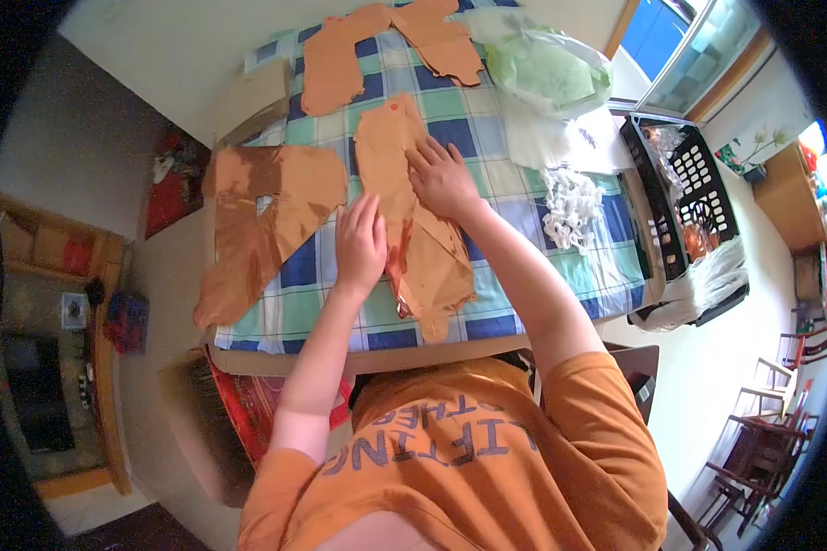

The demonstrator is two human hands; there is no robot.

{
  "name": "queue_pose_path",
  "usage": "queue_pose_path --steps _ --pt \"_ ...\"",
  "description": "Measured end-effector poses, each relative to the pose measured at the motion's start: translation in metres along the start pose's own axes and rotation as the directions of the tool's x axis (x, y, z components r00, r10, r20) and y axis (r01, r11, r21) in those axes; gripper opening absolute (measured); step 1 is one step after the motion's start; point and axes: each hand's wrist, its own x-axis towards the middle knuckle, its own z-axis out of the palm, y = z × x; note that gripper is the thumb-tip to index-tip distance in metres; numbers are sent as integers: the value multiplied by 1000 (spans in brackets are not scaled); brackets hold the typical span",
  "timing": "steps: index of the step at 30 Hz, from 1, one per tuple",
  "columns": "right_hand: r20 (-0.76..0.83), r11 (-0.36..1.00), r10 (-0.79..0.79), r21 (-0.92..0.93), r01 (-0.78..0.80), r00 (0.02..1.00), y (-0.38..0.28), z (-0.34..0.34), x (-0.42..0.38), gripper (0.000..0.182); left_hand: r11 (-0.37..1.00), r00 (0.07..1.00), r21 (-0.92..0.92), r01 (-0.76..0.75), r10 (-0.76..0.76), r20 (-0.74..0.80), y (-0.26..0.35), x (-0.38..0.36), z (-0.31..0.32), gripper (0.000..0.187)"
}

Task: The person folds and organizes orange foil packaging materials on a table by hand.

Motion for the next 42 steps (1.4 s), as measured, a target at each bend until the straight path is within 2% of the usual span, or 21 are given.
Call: queue_pose_path --steps 4,6,9,12,17,20,27,30,33,42 --pt "7 1000 2 -18 -2 1000 1 1 -1 46 978 998 210 9 -21 54 -22 23 31 40" --pt "-11 1000 -3 -6 3 1000 2 1 -2 47 973 996 229 25 -45 83 -26 27 35 42" --pt "75 1000 2 -12 -1 997 1 -2 -3 48 966 991 254 44 -75 114 -33 35 36 44" --pt "0 1000 -15 -1 15 1000 2 2 -3 46 962 986 266 55 -94 137 -41 45 37 46" --pt "-19 1000 -25 7 25 999 1 1 -4 45 955 986 294 45 -91 143 -43 52 36 46" --pt "-33 999 -34 10 34 999 4 3 -3 45 970 993 243 2 -31 115 -45 40 43 47" --pt "-43 1000 -28 4 28 999 3 5 -3 44 979 957 191 -77 19 289 -22 -2 12 48" --pt "43 1000 -7 -12 7 999 2 1 -3 48 986 948 133 -96 50 314 -16 -19 3 49" --pt "-54 999 -47 4 48 997 2 3 -3 43 986 936 110 -125 80 344 -11 -34 -5 50" --pt "-35 999 -44 -4 44 998 0 0 -3 43 984 891 64 -164 120 437 6 -61 -30 59"
